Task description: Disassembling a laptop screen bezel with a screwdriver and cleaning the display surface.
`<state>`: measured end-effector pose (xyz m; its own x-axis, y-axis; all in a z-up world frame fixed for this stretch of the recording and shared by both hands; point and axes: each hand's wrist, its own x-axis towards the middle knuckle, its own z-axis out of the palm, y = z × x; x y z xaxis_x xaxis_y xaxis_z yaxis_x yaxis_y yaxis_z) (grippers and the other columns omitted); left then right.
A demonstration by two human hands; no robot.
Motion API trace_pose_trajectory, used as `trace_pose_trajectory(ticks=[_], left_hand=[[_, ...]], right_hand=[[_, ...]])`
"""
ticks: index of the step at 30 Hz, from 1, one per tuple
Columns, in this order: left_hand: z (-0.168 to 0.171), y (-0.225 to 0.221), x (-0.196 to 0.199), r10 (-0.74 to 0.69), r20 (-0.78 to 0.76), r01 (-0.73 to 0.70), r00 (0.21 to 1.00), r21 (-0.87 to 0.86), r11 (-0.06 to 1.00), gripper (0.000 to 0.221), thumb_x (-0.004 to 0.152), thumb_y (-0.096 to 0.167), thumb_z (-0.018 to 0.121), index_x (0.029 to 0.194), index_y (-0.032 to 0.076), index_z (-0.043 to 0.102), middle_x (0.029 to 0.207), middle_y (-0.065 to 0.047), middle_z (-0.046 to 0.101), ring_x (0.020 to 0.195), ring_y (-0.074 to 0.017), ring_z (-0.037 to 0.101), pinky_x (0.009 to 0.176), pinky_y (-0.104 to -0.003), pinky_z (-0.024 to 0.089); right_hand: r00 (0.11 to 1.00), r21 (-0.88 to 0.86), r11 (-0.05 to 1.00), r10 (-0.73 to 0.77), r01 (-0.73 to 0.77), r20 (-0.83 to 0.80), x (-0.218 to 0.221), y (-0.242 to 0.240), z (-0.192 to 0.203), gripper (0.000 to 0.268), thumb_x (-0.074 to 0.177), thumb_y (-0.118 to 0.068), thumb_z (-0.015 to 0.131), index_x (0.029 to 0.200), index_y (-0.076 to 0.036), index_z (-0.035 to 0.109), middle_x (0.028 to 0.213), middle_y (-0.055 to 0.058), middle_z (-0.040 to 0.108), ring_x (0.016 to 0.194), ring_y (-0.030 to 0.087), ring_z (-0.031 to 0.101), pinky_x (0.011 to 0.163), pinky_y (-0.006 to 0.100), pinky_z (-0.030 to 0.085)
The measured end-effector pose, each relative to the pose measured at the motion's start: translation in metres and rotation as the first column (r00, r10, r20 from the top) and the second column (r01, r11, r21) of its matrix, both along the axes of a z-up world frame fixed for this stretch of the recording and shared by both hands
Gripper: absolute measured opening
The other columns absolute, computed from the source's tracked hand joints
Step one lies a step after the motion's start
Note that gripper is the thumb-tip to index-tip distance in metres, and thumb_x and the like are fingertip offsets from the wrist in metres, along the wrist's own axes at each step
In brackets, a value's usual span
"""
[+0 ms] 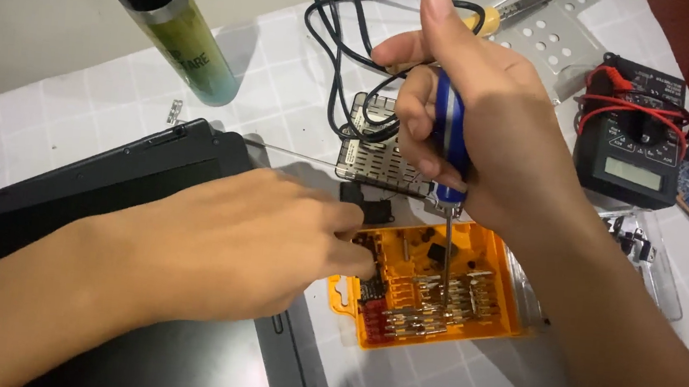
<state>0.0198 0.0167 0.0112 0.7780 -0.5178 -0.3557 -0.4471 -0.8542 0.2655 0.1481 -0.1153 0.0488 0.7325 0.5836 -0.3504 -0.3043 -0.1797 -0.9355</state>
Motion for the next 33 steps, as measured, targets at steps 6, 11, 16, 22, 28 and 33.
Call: trace_pose_trajectory(ticks=[6,11,16,22,28,33], left_hand=[[0.003,-0.002,0.004,0.050,0.134,-0.042,0.990,-0.062,0.997,0.031,0.091,0.007,0.054,0.116,0.017,0.068,0.082,-0.007,0.059,0.064,-0.0371,0.059,0.048,-0.056,0.047],[-0.004,-0.002,0.001,0.017,0.161,-0.006,0.987,-0.070,0.997,0.024,0.086,0.006,0.060,0.106,0.014,0.069,0.088,-0.007,0.062,0.068,-0.0362,0.060,0.055,-0.054,0.051],[0.005,-0.006,-0.001,0.044,0.053,-0.040,0.998,-0.070,0.997,0.026,0.092,0.010,0.056,0.110,0.022,0.070,0.094,-0.003,0.061,0.067,-0.0346,0.061,0.049,-0.054,0.050],[0.005,-0.031,-0.003,0.186,0.164,-0.152,0.969,-0.195,0.969,0.017,0.094,0.027,0.055,0.089,0.012,0.061,0.082,-0.008,0.060,0.062,-0.0389,0.061,0.051,-0.058,0.048],[0.038,-0.069,0.020,0.218,-0.277,-0.180,0.936,0.157,0.971,0.014,0.080,0.005,0.066,0.089,0.009,0.075,0.090,-0.017,0.066,0.078,-0.0396,0.065,0.062,-0.053,0.055],[0.035,-0.089,0.023,0.253,-0.351,-0.182,0.901,0.224,0.958,0.030,0.082,0.021,0.082,0.109,0.007,0.075,0.107,-0.023,0.068,0.093,-0.0387,0.067,0.070,-0.046,0.058]], right_hand=[[1.000,0.045,0.999,0.023,-0.023,0.002,0.002,-0.002,-0.002,0.053,0.087,-0.051,0.052,0.102,-0.002,0.065,0.051,-0.001,0.043,0.034,0.013,0.034,0.031,0.027,0.020],[1.000,0.039,0.999,0.013,-0.013,-0.004,0.003,-0.002,-0.002,0.052,0.088,-0.051,0.051,0.101,-0.003,0.066,0.051,-0.001,0.044,0.034,0.012,0.034,0.030,0.027,0.019],[1.000,0.033,0.999,0.009,-0.009,-0.001,0.003,-0.002,-0.003,0.051,0.088,-0.051,0.052,0.101,-0.003,0.066,0.052,0.000,0.044,0.035,0.012,0.034,0.032,0.027,0.019],[1.000,0.040,0.999,0.017,-0.017,-0.010,0.003,-0.003,-0.003,0.048,0.091,-0.049,0.051,0.100,-0.004,0.066,0.052,0.000,0.044,0.035,0.012,0.034,0.031,0.026,0.019],[1.000,0.022,1.000,0.018,-0.018,0.006,0.003,-0.004,-0.003,0.048,0.091,-0.049,0.051,0.101,-0.005,0.066,0.052,-0.001,0.044,0.036,0.012,0.035,0.033,0.027,0.020],[0.999,0.028,0.999,0.026,-0.027,0.020,0.002,-0.004,-0.003,0.051,0.090,-0.051,0.049,0.102,-0.004,0.064,0.052,-0.001,0.042,0.036,0.011,0.034,0.034,0.026,0.020]])
